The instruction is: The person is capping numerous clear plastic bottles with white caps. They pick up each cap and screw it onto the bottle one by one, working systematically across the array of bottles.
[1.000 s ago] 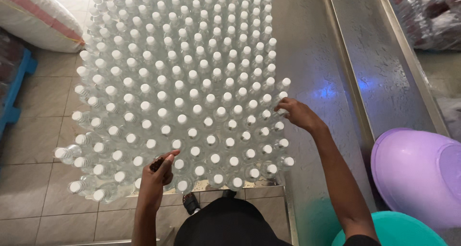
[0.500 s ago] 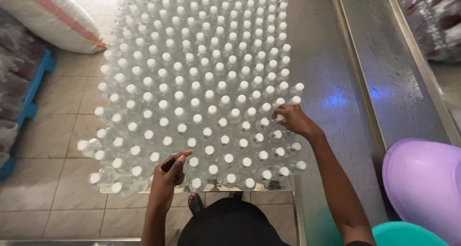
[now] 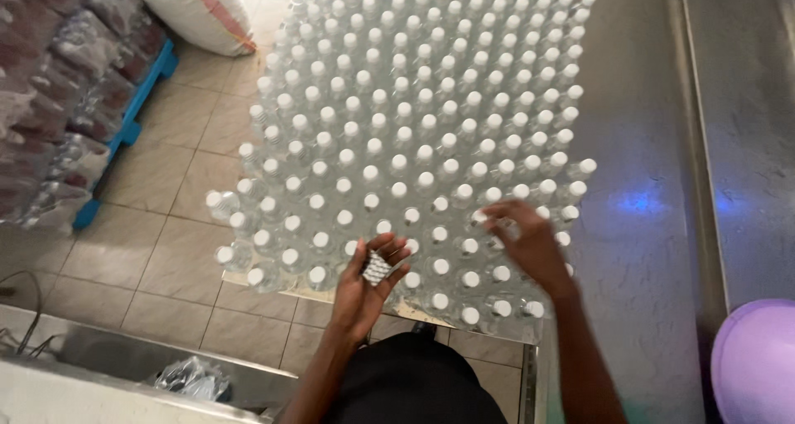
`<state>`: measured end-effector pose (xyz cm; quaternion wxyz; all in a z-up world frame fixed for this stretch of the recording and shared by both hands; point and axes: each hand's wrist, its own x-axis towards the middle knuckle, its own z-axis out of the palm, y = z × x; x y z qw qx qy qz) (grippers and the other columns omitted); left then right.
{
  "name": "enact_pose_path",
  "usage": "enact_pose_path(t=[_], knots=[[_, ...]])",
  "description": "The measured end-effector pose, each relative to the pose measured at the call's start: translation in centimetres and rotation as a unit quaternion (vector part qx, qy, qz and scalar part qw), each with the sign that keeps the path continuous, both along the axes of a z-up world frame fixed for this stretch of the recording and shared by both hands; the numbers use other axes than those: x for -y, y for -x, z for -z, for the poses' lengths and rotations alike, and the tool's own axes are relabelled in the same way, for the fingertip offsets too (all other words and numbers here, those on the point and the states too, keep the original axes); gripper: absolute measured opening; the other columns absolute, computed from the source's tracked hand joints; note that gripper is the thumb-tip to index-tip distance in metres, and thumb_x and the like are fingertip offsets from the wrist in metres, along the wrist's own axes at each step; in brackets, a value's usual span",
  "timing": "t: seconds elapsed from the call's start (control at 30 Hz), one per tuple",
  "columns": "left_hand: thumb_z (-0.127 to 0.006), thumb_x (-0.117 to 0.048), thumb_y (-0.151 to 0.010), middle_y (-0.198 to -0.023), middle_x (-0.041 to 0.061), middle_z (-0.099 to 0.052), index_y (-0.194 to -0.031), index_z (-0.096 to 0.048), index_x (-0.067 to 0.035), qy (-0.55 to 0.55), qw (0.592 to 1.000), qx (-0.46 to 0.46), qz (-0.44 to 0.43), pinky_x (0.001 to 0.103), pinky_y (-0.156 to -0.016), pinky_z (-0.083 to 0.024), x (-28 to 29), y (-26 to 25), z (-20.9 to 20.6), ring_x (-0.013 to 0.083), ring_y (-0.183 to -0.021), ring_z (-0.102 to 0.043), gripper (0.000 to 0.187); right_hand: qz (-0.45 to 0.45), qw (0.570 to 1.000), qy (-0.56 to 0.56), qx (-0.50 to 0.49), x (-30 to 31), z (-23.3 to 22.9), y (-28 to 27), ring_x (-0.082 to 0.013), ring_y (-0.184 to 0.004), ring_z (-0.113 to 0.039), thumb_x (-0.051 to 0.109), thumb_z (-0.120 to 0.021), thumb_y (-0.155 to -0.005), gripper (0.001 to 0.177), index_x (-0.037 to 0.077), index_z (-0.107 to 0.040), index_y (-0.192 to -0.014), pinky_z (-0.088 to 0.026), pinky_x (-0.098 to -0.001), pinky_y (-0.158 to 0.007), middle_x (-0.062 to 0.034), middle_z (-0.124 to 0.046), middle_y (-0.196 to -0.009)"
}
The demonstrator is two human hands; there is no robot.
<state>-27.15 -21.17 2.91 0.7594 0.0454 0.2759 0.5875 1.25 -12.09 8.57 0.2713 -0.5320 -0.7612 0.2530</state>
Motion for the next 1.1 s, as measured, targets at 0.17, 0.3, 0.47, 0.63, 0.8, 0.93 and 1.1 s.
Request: enact_pose_path(t=[0.17, 0.3, 0.47, 0.63, 0.8, 0.93, 1.1], knots=[[-0.037, -0.045, -0.105, -0.143, 0.019, -0.061, -0.137, -0.056, -0.002, -0.053, 0.997, -0.063, 0.008, 0.045, -0.113, -0.046, 0.2, -1.1, -3.9, 0.03, -0.134, -0.057, 0.057, -0.02, 0.984, 0.115, -0.137, 4.8, -1.3, 10.6, -0.0262, -0.084, -0.077, 0.032, -0.077, -0.09, 0.023, 0.017, -0.078, -0.107, -0.06, -0.037, -0.082, -0.0073, -0.078, -0.093], [-0.037, -0.047, -0.105, -0.14, 0.023, -0.059, -0.145, -0.046, 0.0, -0.112, 0.991, -0.078, 0.007, 0.048, -0.114, -0.044, 0.4, -0.9, -1.6, 0.0341, -0.132, -0.058, 0.062, -0.028, 0.954, 0.193, -0.226, 5.7, 1.1, 13.7, -0.0205, -0.077, -0.076, 0.023, -0.093, -0.074, 0.037, 0.011, -0.076, -0.104, -0.062, -0.0312, -0.076, -0.007, -0.076, -0.085], [-0.038, -0.047, -0.105, -0.133, 0.016, -0.067, -0.145, -0.051, -0.002, -0.095, 0.989, -0.104, 0.042, 0.041, -0.11, -0.047, 1.7, 0.0, -2.0, 0.0267, -0.126, -0.063, 0.061, 0.026, 0.914, 0.271, -0.3, 7.1, 2.3, 14.8, -0.0132, -0.071, -0.071, 0.01, -0.093, -0.072, 0.032, 0.004, -0.077, -0.099, -0.06, -0.0289, -0.072, -0.0071, -0.076, -0.077], [-0.05, -0.045, -0.097, -0.136, 0.017, -0.067, -0.135, -0.06, 0.001, -0.049, 0.991, -0.115, 0.054, 0.033, -0.099, -0.05, 2.6, 1.7, -4.5, 0.0262, -0.119, -0.066, 0.06, 0.087, 0.913, 0.277, -0.288, 8.4, 3.3, 15.8, -0.011, -0.078, -0.075, 0.003, -0.09, -0.072, 0.02, 0.004, -0.079, -0.089, -0.061, -0.0242, -0.075, -0.0055, -0.082, -0.084], [-0.044, -0.045, -0.1, -0.144, 0.014, -0.062, -0.136, -0.059, -0.003, -0.056, 0.986, -0.125, 0.098, 0.033, -0.109, -0.045, 4.0, 3.2, -2.7, 0.0231, -0.134, -0.058, 0.057, 0.068, 0.93, 0.255, -0.255, 10.0, 4.1, 17.0, -0.0098, -0.077, -0.071, 0.006, -0.084, -0.079, 0.003, 0.007, -0.081, -0.08, -0.058, -0.0234, -0.074, -0.0026, -0.079, -0.08], [-0.038, -0.048, -0.1, -0.14, 0.02, -0.064, -0.14, -0.055, -0.001, -0.042, 0.982, -0.152, 0.107, 0.039, -0.112, -0.048, 5.1, 5.0, -2.4, 0.0315, -0.128, -0.063, 0.064, 0.075, 0.926, 0.305, -0.211, 11.1, 4.1, 19.2, -0.0126, -0.082, -0.078, 0.007, -0.091, -0.071, 0.021, 0.009, -0.077, -0.086, -0.059, -0.0244, -0.079, -0.0023, -0.083, -0.086], [-0.047, -0.049, -0.095, -0.133, 0.023, -0.068, -0.136, -0.061, 0.004, -0.021, 0.988, -0.142, 0.05, 0.037, -0.106, -0.048, 7.3, 7.9, -2.2, 0.0303, -0.123, -0.064, 0.069, 0.024, 0.943, 0.212, -0.256, 12.7, 2.7, 23.1, -0.0092, -0.074, -0.068, 0.007, -0.089, -0.073, 0.012, 0.01, -0.078, -0.076, -0.055, -0.0233, -0.074, -0.0012, -0.077, -0.082]])
